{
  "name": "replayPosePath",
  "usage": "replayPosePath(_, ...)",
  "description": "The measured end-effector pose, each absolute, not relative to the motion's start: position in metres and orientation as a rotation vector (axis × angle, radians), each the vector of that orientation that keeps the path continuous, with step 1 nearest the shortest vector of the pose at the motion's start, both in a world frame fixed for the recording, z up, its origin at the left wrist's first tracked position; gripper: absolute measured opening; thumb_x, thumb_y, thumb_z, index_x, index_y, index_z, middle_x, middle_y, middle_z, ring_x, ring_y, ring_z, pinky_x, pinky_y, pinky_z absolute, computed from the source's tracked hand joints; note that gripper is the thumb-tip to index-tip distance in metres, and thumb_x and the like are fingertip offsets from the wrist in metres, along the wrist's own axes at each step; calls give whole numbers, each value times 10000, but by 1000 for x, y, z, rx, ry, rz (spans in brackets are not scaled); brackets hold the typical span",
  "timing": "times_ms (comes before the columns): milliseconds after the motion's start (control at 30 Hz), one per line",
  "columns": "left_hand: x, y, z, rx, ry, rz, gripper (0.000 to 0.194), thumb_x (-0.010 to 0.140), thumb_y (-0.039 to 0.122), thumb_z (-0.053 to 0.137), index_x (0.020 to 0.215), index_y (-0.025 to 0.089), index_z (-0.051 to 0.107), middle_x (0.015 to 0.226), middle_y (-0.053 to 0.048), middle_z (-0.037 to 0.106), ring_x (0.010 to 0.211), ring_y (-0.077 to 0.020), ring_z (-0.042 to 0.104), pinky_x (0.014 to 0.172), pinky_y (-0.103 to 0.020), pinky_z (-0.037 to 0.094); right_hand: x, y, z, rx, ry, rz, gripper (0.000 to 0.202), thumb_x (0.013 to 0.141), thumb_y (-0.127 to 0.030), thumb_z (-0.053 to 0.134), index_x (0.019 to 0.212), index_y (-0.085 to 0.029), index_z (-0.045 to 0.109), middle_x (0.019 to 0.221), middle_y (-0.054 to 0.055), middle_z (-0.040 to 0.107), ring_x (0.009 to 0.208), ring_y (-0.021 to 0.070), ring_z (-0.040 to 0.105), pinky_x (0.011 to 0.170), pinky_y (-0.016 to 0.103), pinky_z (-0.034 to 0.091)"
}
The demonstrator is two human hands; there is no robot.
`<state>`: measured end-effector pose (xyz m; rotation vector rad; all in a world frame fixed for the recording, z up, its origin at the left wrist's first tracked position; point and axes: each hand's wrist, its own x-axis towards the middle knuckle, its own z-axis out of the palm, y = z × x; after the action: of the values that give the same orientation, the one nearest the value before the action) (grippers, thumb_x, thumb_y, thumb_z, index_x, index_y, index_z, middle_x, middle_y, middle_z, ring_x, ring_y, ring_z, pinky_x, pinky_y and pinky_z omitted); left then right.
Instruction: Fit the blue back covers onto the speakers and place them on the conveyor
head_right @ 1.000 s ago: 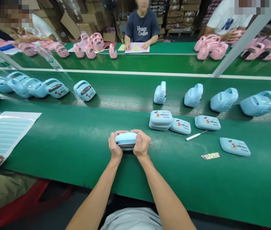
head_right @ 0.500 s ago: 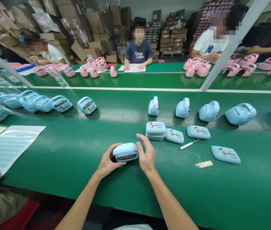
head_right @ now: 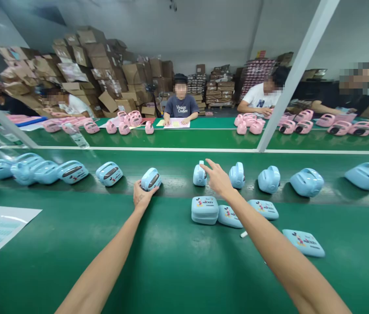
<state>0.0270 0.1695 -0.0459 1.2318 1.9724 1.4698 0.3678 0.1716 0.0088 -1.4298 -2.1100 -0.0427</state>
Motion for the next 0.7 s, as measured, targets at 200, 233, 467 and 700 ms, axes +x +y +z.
replayPosePath(200, 12, 119, -52, 1111, 1833, 1767, 554, 769, 409, 766, 1218, 223, 500, 1390, -148, 515, 1386, -295, 462, 1194, -464, 315, 341, 201, 22, -1462, -2379, -53, 477, 823, 79, 485, 1132, -195, 724, 1487, 141, 574, 1348, 303, 502, 953, 435, 478)
replayPosePath(233, 9, 105, -52, 1093, 1785, 1799, 541, 777, 421, 752, 1216, 224, 505, 1374, -147, 536, 1375, -294, 481, 1188, -466, 331, 337, 201, 27, -1470, -2408, -56, 425, 848, 57, 485, 1100, -185, 727, 1432, 153, 619, 1334, 300, 517, 960, 433, 462)
replayPosePath(467, 37, 45, -35, 945, 1294, 1686, 522, 773, 600, 735, 1110, 210, 647, 1045, -112, 745, 1035, -303, 714, 1015, -535, 513, 297, 161, 86, -1603, -2452, -49, 368, 1037, -306, 375, 1214, -188, 676, 1124, 191, 752, 1076, 326, 675, 849, 406, 464)
replayPosePath(700, 101, 26, -9, 362, 418, 1339, 730, 776, 756, 652, 1333, 283, 630, 1306, -106, 714, 1306, -388, 589, 1119, -609, 411, 279, 107, 108, -1432, -2576, 320, 435, 1040, -514, 388, 1142, -281, 741, 1030, 48, 804, 929, 224, 746, 772, 293, 525)
